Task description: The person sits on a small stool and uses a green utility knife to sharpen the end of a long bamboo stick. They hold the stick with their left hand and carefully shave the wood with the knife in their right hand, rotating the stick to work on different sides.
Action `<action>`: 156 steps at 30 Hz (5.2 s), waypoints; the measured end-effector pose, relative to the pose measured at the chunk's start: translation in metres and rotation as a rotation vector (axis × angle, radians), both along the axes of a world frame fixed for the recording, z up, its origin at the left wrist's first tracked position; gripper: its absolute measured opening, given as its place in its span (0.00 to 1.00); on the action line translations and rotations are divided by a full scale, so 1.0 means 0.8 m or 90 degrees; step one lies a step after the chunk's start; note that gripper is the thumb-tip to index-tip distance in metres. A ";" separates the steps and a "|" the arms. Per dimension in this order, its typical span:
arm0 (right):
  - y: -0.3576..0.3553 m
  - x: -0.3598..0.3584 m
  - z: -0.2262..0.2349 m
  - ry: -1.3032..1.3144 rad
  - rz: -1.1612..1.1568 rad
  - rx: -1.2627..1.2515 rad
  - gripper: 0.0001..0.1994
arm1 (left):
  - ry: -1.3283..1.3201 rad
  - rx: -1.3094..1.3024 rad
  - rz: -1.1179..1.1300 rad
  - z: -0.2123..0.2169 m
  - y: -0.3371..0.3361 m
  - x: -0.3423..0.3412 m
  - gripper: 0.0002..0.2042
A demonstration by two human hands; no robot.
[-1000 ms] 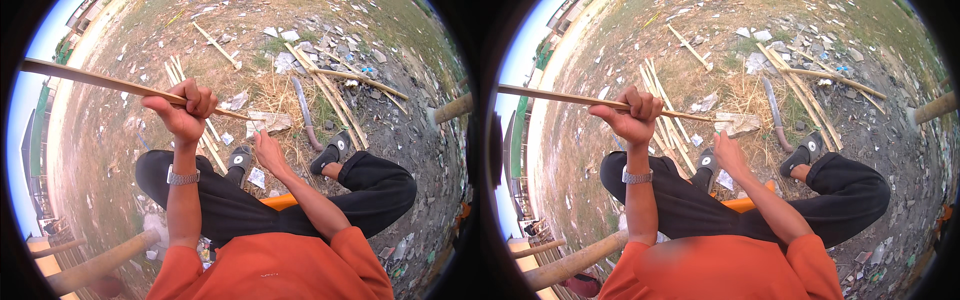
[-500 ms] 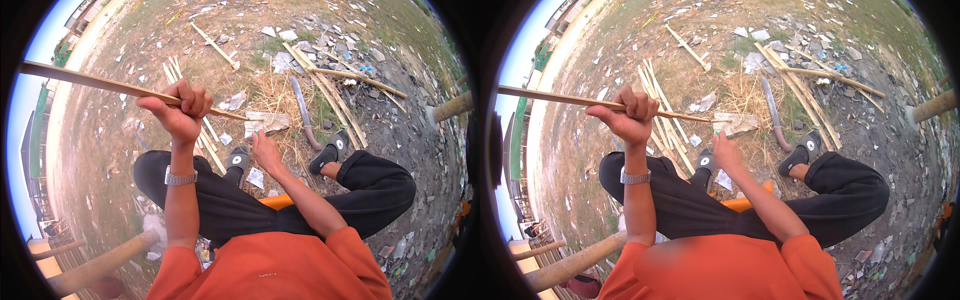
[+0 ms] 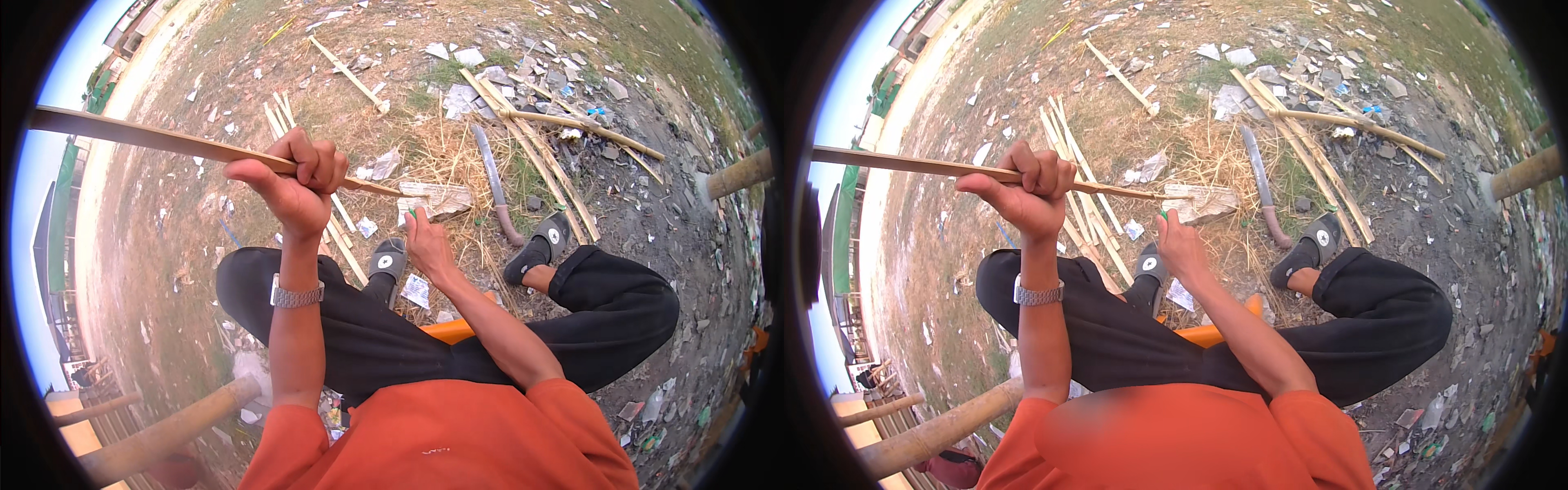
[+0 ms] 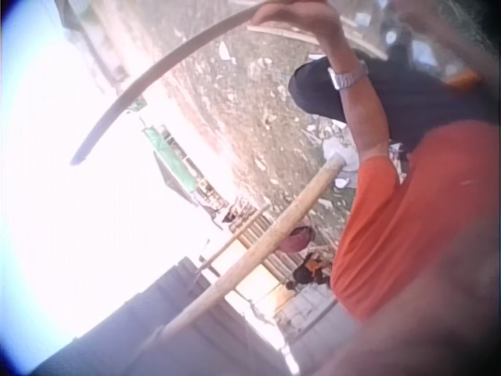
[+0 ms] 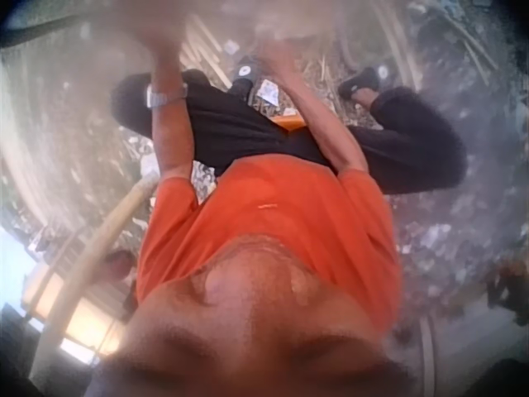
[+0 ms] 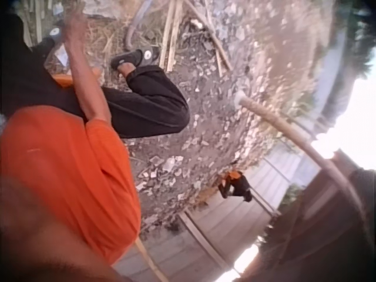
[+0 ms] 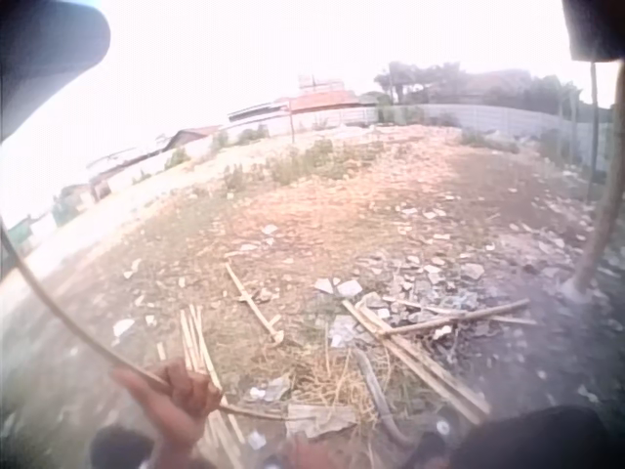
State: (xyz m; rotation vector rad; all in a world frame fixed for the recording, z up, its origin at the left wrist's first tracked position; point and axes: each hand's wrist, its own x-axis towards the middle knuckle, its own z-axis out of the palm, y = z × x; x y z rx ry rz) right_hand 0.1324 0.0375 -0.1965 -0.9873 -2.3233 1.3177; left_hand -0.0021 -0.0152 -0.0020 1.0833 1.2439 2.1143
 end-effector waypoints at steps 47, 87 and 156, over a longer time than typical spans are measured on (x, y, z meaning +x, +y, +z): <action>0.085 -0.007 -0.199 -0.372 -0.009 0.092 0.18 | -0.012 0.032 -0.048 -0.006 0.010 0.004 0.37; -0.026 0.016 0.105 0.101 0.021 -0.061 0.17 | 0.044 0.143 -0.229 -0.008 -0.010 0.002 0.37; 0.024 -0.030 -0.026 -0.047 -0.041 -0.113 0.22 | -0.073 0.065 0.088 0.001 0.015 -0.039 0.34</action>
